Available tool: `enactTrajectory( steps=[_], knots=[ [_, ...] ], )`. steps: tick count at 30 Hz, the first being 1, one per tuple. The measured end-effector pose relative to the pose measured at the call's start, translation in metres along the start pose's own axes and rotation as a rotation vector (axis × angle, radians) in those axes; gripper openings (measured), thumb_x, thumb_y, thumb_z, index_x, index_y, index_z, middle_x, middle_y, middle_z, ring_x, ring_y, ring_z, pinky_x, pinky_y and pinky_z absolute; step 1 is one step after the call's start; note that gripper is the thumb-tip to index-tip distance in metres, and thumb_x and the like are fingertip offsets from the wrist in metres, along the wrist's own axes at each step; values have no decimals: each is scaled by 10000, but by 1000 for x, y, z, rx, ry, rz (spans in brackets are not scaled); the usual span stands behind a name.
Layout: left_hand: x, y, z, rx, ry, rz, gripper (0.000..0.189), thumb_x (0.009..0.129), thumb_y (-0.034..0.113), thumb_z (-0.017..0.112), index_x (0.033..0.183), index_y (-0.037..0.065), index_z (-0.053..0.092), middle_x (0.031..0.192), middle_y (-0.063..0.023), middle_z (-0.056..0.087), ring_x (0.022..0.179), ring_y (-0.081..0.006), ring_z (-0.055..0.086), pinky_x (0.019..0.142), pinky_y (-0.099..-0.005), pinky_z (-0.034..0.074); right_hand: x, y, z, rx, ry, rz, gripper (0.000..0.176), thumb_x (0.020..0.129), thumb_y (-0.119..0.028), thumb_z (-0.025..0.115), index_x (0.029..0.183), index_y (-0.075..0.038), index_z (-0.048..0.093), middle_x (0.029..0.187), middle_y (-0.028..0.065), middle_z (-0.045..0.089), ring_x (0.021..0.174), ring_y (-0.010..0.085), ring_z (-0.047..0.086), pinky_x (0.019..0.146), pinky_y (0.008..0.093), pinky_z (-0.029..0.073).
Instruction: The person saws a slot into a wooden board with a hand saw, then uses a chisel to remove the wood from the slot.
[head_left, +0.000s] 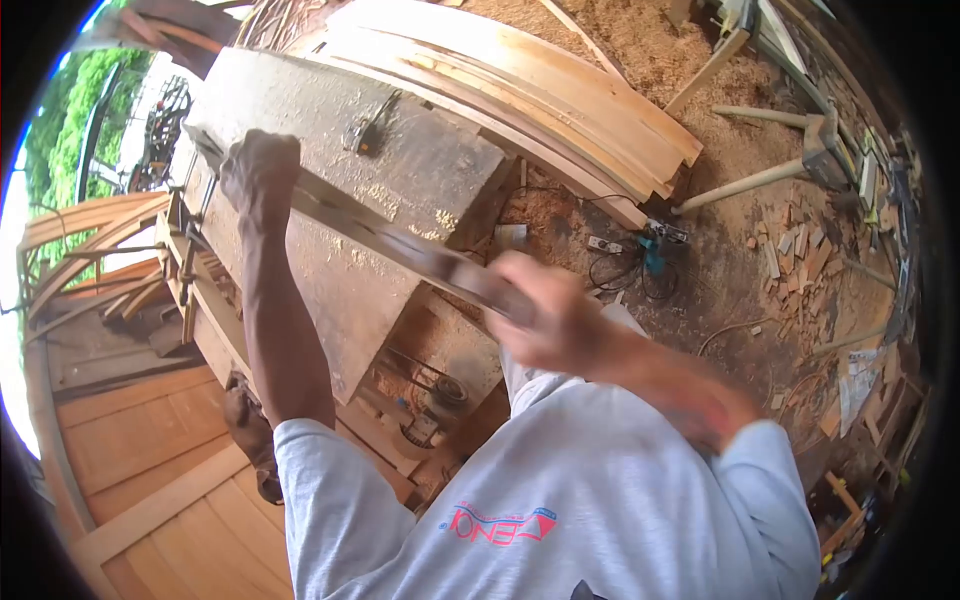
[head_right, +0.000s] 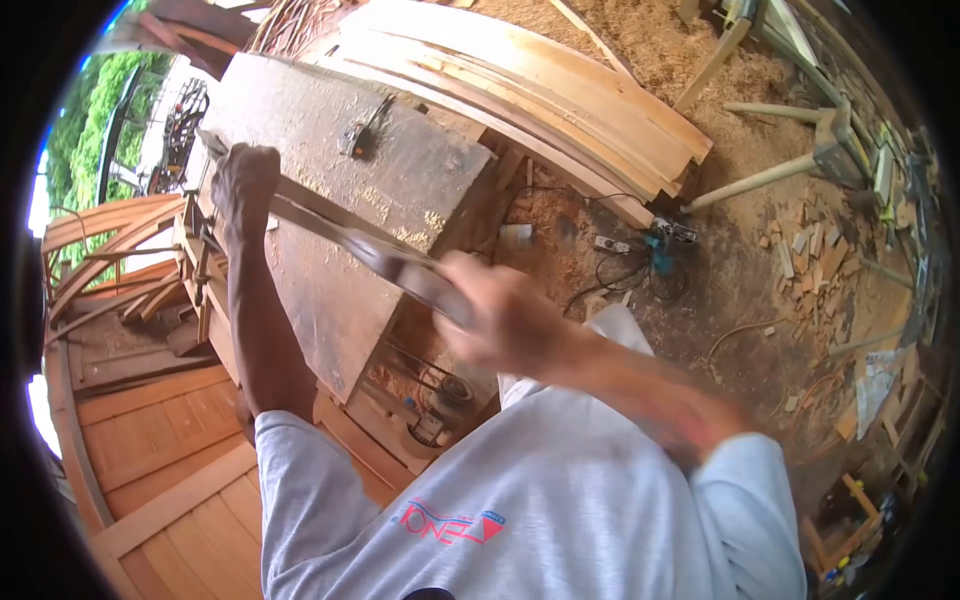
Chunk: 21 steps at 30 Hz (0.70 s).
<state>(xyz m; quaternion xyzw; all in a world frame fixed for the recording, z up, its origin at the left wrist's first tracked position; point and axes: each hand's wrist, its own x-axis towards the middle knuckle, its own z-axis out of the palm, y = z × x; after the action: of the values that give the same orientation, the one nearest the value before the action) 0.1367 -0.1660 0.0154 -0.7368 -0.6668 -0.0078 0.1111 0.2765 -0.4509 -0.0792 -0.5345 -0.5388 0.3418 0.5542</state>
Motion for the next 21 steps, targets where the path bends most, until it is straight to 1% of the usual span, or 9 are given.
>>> enactTrajectory(
  steps=[1, 2, 4, 9, 12, 14, 16, 19, 21],
  knots=[
    [2, 1, -1, -22, -53, -13, 374, 778, 266, 516, 919, 10, 749, 991, -252, 708, 945, -389, 692, 848, -453, 516, 28, 18, 30, 49, -5, -23, 130, 820, -21, 602, 903, 11, 507, 593, 198, 570, 514, 345, 635, 484, 441, 497],
    [6, -2, -1, -46, -101, -36, 381, 777, 264, 511, 927, 4, 745, 1017, -259, 703, 965, -396, 685, 853, -458, 512, 44, 28, 54, 63, -11, -7, 125, 815, -2, 615, 879, -18, 509, 602, 124, 581, 496, 220, 619, 447, 383, 457],
    [5, 0, 2, -22, -3, -16, 391, 775, 261, 503, 936, -8, 736, 1029, -266, 697, 970, -402, 680, 858, -465, 507, 52, 15, 53, 107, 32, 7, 122, 816, -13, 626, 884, -9, 525, 594, 121, 585, 490, 220, 618, 439, 380, 451],
    [9, -11, 6, -66, -39, 9, 407, 777, 289, 503, 938, -12, 726, 1016, -261, 700, 967, -419, 676, 878, -466, 502, -33, -36, -66, -103, 34, 65, 177, 792, -35, 716, 929, -5, 609, 649, 63, 628, 562, 110, 629, 503, 286, 492],
    [8, -18, 11, -51, 14, 39, 416, 781, 309, 501, 934, -7, 726, 995, -259, 702, 961, -419, 676, 881, -466, 498, -101, -102, -140, -375, -4, 304, 228, 720, -21, 759, 870, -23, 587, 701, 91, 664, 555, 153, 646, 532, 287, 509],
    [11, -17, 12, -25, 24, 63, 421, 782, 313, 495, 934, -2, 728, 994, -258, 703, 961, -420, 675, 883, -471, 495, -130, -124, -149, -495, -22, 218, 209, 721, -5, 735, 870, -11, 587, 690, 82, 647, 551, 154, 620, 529, 286, 491],
    [6, -16, 9, -41, -38, 86, 423, 783, 315, 494, 941, 5, 734, 1010, -256, 702, 971, -424, 673, 888, -474, 494, -114, -120, -136, -532, -110, 101, 220, 707, 24, 721, 876, -10, 586, 715, 93, 635, 571, 181, 636, 532, 295, 492],
    [8, -3, 8, 12, 11, 38, 412, 783, 304, 499, 952, 20, 745, 1019, -251, 703, 985, -413, 676, 887, -460, 505, -64, -27, -68, -301, 30, -130, 282, 713, 3, 710, 978, 12, 612, 728, 119, 631, 521, 242, 620, 461, 341, 478],
    [7, 0, 10, 6, 26, 35, 410, 781, 301, 501, 954, 22, 746, 1016, -252, 703, 986, -408, 678, 888, -460, 505, -1, 24, 2, -44, 73, -76, 206, 789, -9, 657, 963, -12, 547, 650, 153, 591, 495, 279, 602, 461, 391, 474]
  ],
)
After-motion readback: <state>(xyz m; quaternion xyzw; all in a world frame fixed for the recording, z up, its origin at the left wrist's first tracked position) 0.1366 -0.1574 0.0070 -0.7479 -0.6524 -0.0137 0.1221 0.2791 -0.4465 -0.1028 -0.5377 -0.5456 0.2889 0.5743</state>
